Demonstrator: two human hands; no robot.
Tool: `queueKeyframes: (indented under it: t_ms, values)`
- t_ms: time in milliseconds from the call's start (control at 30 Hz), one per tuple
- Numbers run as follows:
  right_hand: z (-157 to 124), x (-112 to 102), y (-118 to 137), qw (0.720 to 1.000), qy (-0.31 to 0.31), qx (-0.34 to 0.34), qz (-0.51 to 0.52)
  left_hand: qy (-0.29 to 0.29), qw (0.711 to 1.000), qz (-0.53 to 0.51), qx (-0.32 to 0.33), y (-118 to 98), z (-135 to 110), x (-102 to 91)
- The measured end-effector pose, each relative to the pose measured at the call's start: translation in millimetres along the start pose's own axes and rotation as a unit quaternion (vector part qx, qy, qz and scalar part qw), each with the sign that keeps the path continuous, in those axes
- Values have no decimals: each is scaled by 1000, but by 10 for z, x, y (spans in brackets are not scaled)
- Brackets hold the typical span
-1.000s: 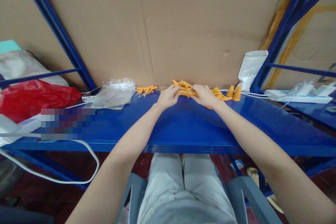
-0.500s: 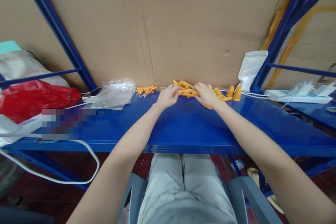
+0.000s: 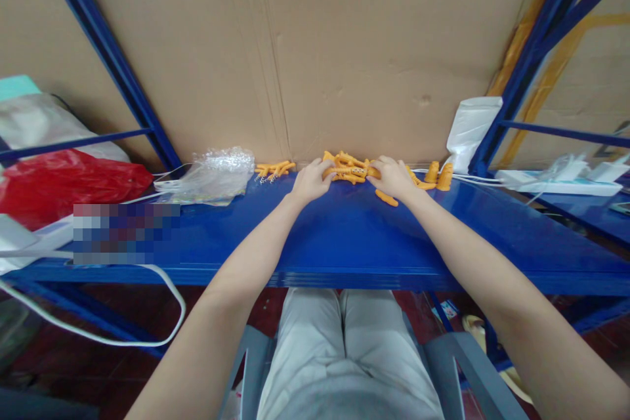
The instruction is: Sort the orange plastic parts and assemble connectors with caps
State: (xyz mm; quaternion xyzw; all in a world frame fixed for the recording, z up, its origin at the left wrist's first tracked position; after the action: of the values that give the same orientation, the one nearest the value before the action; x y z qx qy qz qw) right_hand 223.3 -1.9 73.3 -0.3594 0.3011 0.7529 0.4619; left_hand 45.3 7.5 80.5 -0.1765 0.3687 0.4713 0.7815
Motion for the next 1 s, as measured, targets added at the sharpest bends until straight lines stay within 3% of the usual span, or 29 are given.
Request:
queueKeyframes:
  t_ms: [367,567,667,867,1000]
  values:
    - [21,-5,-169,999,-23,12,31,1,1000,2,15,1,0,40]
    - [56,-154,-471,994,-69,58,54,9,1000,-13,12,-6,-4,41]
    - [26,-279,-768,986,-75,138,57,9,1000,-18,13,-8,-6,35]
    - [-244,-571,-1327,947,-22,321,23,8,1000,-15,19,1,-6,45]
    - [-535,-679,-1553,899,43,436,-16,4,1000,-12,27,2,-3,60]
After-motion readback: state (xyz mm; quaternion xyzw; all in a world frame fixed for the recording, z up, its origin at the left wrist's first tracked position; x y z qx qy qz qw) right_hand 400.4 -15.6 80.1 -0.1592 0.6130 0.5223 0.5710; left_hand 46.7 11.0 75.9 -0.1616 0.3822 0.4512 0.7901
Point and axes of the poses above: each hand's wrist, its own z-axis towards the middle knuckle, its own x-axis out of the palm, y = z × x, the point moved 9 cm from there along z, towards the middle knuckle, and after that the axes turned 13 degrees about z, right-handed, at the moved point
